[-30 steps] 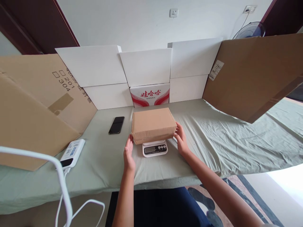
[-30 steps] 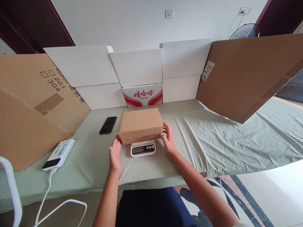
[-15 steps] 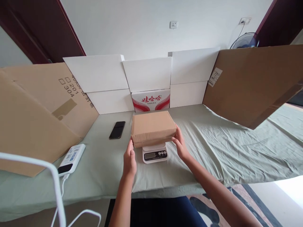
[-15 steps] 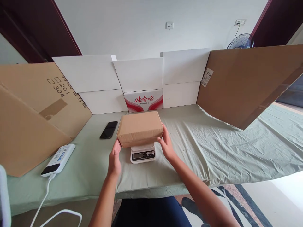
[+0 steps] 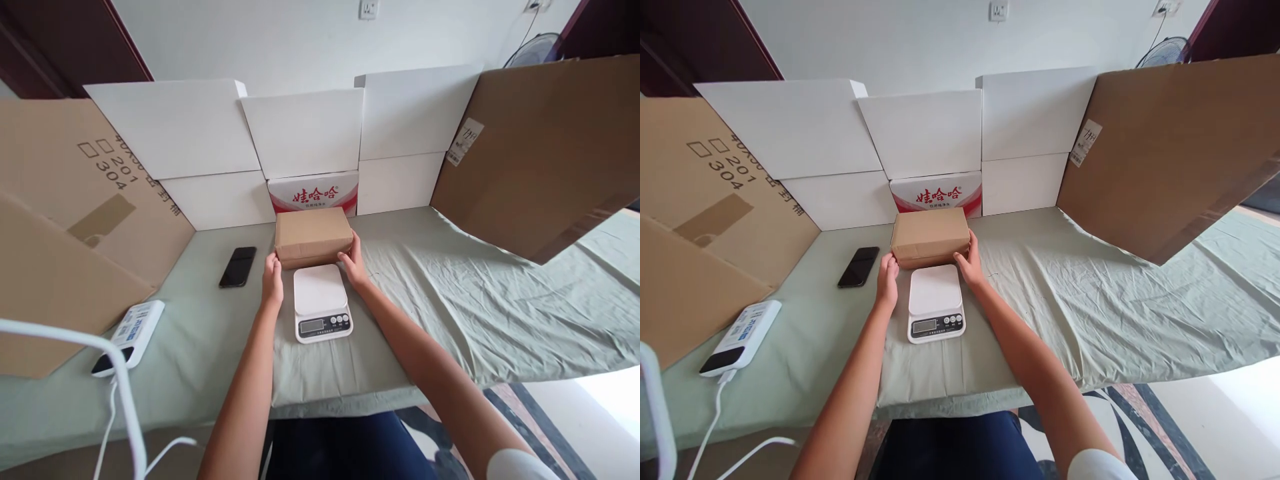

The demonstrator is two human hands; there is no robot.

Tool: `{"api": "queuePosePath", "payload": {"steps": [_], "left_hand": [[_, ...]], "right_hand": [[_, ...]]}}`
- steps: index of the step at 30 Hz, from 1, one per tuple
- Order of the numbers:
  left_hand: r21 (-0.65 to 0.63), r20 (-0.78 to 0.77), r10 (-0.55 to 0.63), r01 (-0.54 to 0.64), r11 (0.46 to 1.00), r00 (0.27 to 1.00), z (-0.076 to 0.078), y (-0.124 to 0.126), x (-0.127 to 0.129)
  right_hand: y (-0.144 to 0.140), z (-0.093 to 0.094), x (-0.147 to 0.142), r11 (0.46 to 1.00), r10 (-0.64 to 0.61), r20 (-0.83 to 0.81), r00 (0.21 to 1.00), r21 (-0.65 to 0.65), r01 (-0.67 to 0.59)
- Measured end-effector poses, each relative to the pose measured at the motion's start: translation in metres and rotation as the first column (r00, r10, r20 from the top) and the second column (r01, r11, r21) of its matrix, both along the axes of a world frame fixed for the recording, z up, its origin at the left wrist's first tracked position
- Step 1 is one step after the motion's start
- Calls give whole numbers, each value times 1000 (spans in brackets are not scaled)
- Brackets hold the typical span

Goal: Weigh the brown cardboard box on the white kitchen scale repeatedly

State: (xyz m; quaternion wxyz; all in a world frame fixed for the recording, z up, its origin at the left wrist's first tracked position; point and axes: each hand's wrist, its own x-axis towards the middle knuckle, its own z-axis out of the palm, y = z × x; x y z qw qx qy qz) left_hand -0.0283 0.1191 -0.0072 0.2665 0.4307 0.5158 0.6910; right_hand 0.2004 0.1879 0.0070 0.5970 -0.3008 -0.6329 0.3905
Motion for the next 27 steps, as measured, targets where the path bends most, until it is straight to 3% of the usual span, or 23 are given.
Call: {"api": "queuePosePath", "payload": {"steps": [3, 13, 20, 27], "left_hand": [[-56, 59, -19, 23, 998, 998, -7, 4, 0], [-42, 204, -31, 40, 998, 978, -1, 6, -12], [-64, 212, -17, 31, 997, 977, -3, 7, -13], [-97, 208, -21, 42, 994, 978, -2, 6, -9]], "right_hand": [[0, 1, 0, 998, -17, 20, 1000, -53, 18], [7, -4, 2, 967, -38, -142, 989, -253, 1], [15, -13, 2, 975, -49, -142, 989, -220, 16], [13, -11, 4, 970, -49, -131, 990, -243, 16]]}}
